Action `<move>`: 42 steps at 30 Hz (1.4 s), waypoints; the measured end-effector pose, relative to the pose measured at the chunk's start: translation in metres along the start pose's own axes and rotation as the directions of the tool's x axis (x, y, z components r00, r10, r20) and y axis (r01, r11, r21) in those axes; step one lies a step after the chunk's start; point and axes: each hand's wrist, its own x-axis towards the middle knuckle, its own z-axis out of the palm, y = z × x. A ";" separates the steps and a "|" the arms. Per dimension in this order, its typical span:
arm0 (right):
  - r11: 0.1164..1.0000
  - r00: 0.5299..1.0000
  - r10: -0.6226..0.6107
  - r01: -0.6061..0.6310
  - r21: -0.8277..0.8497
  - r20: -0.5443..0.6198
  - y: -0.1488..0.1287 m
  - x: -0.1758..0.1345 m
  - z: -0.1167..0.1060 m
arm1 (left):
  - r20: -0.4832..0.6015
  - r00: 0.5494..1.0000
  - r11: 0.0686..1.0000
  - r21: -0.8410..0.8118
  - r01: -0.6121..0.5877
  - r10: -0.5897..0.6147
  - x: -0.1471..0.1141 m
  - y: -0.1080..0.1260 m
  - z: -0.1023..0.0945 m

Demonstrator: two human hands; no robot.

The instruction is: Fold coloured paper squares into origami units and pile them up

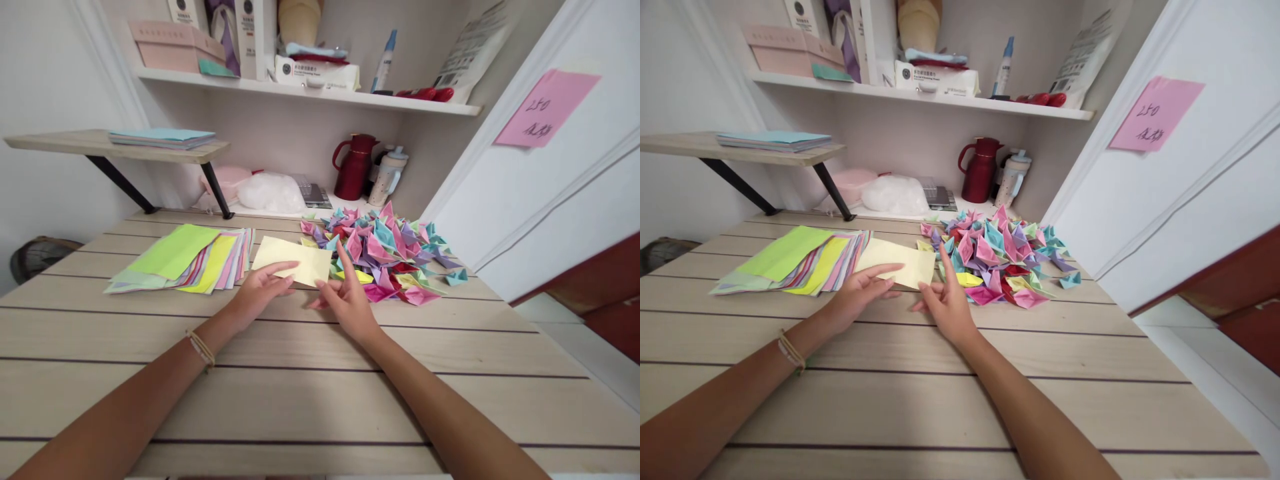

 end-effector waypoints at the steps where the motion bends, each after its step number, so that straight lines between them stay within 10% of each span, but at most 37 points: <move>1: 0.998 0.999 -0.027 0.029 -0.051 0.035 -0.001 -0.001 -0.001 | -0.011 1.000 1.000 0.009 -0.002 0.002 0.000 0.000 0.000; 8: 0.891 0.976 -0.186 0.218 -0.398 0.118 -0.004 0.002 -0.008 | 0.005 1.000 0.996 0.082 0.016 -0.017 0.005 -0.004 -0.014; 15: 0.984 0.996 -0.090 0.087 -0.157 -0.011 0.006 0.008 -0.011 | 0.073 0.997 0.968 0.250 -0.012 -0.007 0.003 -0.004 -0.013; 24: 0.997 0.995 0.077 -0.074 0.035 -0.071 0.010 0.008 -0.007 | -0.099 0.992 0.996 0.040 -0.079 0.082 0.009 -0.009 -0.008; 29: 0.995 0.994 0.056 -0.064 -0.079 -0.095 0.016 0.009 -0.008 | 0.009 0.997 0.990 0.114 0.079 -0.080 0.008 -0.010 -0.009; 36: 0.894 0.985 -0.160 0.117 -0.433 -0.066 0.006 0.008 -0.014 | -0.029 0.993 0.986 0.124 -0.107 0.112 0.002 -0.007 -0.004; 42: 0.994 0.979 0.104 -0.100 -0.034 0.177 -0.002 0.003 -0.013 | 0.107 0.992 0.989 0.127 -0.077 0.063 0.002 -0.006 -0.009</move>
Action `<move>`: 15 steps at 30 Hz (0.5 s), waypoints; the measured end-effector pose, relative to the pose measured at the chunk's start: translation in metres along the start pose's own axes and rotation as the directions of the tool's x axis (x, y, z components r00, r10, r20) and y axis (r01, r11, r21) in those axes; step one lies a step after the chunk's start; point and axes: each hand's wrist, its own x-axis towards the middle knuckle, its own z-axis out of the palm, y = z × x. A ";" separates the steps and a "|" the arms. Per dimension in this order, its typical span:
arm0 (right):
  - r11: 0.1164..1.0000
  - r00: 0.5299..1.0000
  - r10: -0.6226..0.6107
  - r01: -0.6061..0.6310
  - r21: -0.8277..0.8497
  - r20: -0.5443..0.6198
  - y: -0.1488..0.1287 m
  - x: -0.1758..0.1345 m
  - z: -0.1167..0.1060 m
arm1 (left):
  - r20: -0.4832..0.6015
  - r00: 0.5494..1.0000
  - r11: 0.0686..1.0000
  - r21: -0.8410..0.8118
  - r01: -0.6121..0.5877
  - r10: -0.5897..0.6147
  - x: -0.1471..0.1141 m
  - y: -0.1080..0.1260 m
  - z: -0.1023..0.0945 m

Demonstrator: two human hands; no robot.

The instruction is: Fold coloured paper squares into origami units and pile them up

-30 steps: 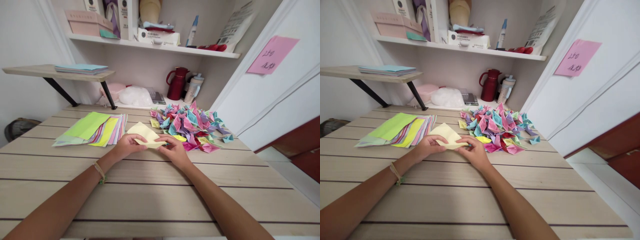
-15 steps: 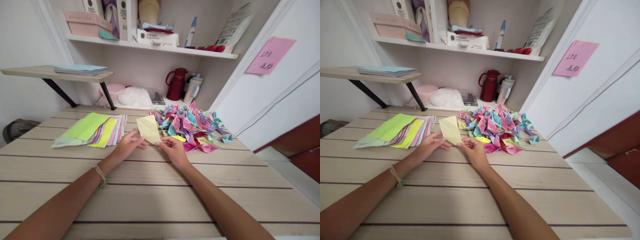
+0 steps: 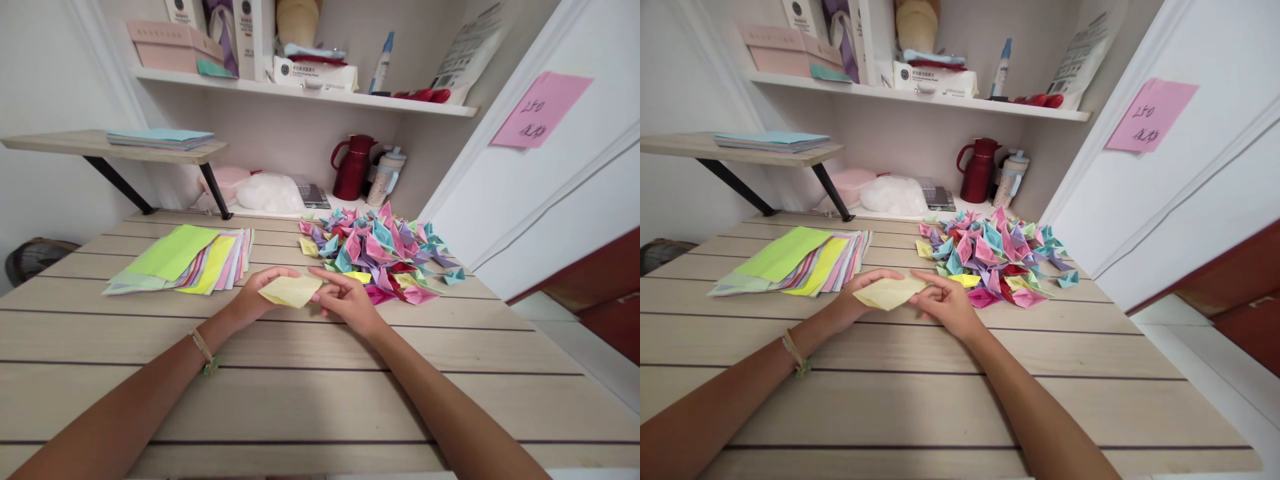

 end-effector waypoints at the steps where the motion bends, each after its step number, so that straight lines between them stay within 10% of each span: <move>1: 0.999 1.000 0.008 -0.009 0.044 0.030 0.001 0.000 0.001 | 0.037 0.999 1.000 -0.003 0.007 -0.007 0.000 0.000 -0.001; 7: 0.981 0.984 -0.165 0.156 -0.119 -0.063 0.004 0.003 0.001 | 0.154 0.988 1.000 0.007 0.003 -0.004 -0.002 0.002 0.001; 15: 0.956 0.928 -0.241 0.176 -0.235 -0.285 0.005 0.006 -0.003 | -0.080 0.996 0.994 -0.106 0.023 -0.032 0.003 -0.003 0.004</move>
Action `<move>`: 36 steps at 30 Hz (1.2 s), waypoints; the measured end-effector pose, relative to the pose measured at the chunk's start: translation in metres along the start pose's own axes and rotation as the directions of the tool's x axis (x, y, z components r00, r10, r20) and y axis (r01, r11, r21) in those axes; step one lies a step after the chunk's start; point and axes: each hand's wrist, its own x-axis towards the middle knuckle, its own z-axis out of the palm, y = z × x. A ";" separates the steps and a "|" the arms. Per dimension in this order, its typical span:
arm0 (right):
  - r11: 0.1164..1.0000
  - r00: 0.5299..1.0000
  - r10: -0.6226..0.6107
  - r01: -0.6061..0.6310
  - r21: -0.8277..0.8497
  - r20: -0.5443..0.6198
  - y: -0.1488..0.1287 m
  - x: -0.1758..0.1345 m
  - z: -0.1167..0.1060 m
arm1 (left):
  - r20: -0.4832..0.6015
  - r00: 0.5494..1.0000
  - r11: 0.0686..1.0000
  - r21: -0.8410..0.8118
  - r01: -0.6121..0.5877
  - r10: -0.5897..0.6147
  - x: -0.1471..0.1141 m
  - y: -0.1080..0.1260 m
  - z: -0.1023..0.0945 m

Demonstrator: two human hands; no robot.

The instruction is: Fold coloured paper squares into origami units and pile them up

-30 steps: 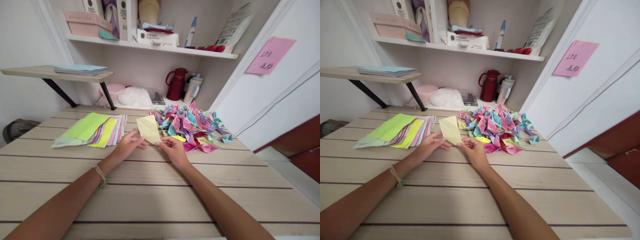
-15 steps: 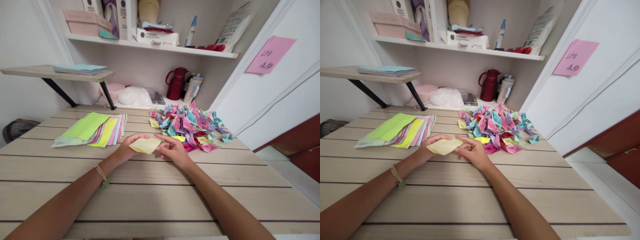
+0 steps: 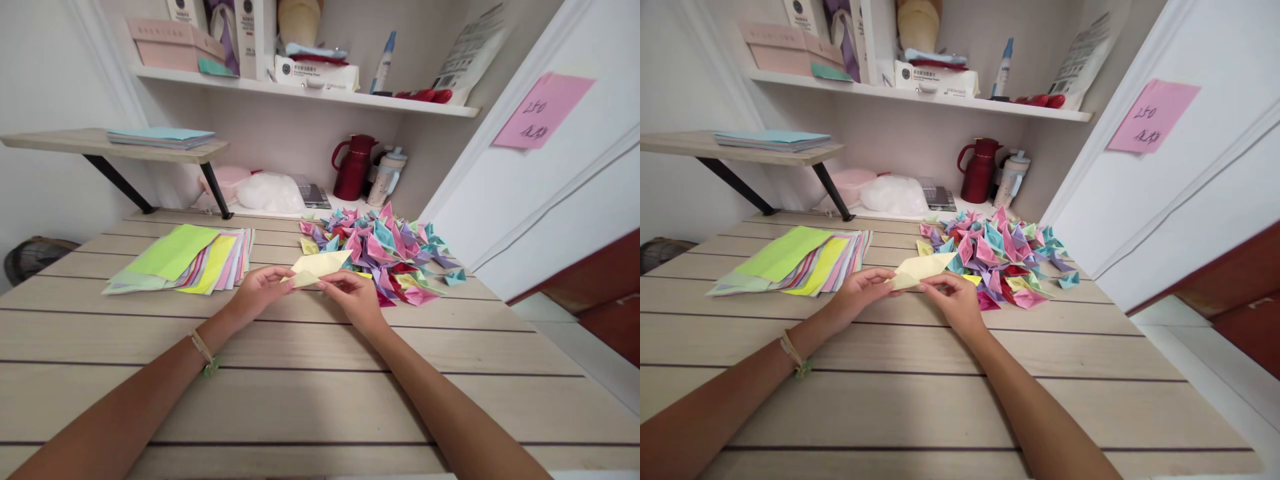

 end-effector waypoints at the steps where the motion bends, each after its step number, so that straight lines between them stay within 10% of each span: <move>1: 1.000 1.000 0.019 -0.019 0.004 0.001 0.001 0.000 0.000 | -0.015 1.000 1.000 0.018 0.007 -0.006 0.000 0.000 -0.001; 10: 0.999 0.984 0.039 -0.039 -0.002 0.176 -0.004 -0.005 0.003 | 0.253 0.967 1.000 -0.015 -0.013 0.017 -0.007 0.006 -0.003; 16: 0.995 0.998 -0.036 0.041 -0.095 0.046 -0.005 -0.003 0.002 | 0.405 0.914 0.998 -0.062 0.027 0.000 -0.008 0.001 0.002; 36: 0.974 0.991 0.137 -0.136 0.183 0.007 0.009 0.001 0.003 | -0.135 0.990 0.999 -0.015 -0.034 0.031 0.002 -0.002 0.003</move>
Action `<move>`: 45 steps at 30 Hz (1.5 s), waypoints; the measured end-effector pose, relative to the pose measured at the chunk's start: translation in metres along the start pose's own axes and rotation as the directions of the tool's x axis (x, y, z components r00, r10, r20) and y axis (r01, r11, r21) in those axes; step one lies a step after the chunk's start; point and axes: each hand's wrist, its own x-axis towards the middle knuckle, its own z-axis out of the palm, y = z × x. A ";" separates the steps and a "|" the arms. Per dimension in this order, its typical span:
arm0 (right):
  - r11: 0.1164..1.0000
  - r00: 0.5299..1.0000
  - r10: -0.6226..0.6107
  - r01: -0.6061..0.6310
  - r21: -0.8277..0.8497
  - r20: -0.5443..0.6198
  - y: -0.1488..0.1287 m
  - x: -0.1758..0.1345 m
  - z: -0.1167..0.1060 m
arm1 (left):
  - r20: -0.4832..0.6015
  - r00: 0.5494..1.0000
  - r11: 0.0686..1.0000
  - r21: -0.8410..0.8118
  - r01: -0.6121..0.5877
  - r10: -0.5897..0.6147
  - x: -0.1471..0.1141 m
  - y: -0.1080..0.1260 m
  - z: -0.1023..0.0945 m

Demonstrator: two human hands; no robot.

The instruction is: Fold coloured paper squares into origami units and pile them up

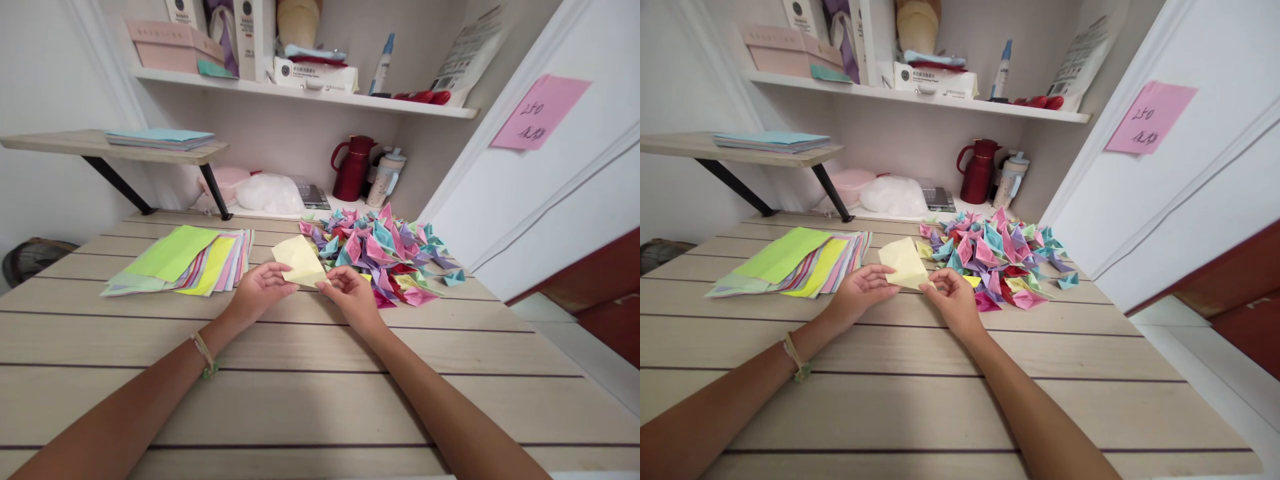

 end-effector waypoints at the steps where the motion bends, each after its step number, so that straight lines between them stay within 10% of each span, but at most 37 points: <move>1: 1.000 1.000 -0.022 0.022 -0.009 0.005 0.001 0.000 0.000 | -0.012 1.000 1.000 -0.011 -0.017 0.017 0.000 0.000 0.000; 11: 0.977 0.990 -0.128 0.137 -0.162 0.064 -0.005 -0.003 0.002 | 0.157 0.981 0.993 0.002 0.119 -0.118 0.001 -0.003 0.004; 22: 0.922 0.989 -0.119 0.142 -0.360 0.085 -0.011 -0.008 0.004 | 0.016 0.998 0.996 0.059 0.067 -0.068 0.003 -0.007 0.003; 45: 0.992 0.994 0.108 -0.105 -0.075 0.036 -0.021 -0.009 0.006 | 0.173 0.977 0.985 -0.090 0.144 -0.127 0.002 -0.010 -0.002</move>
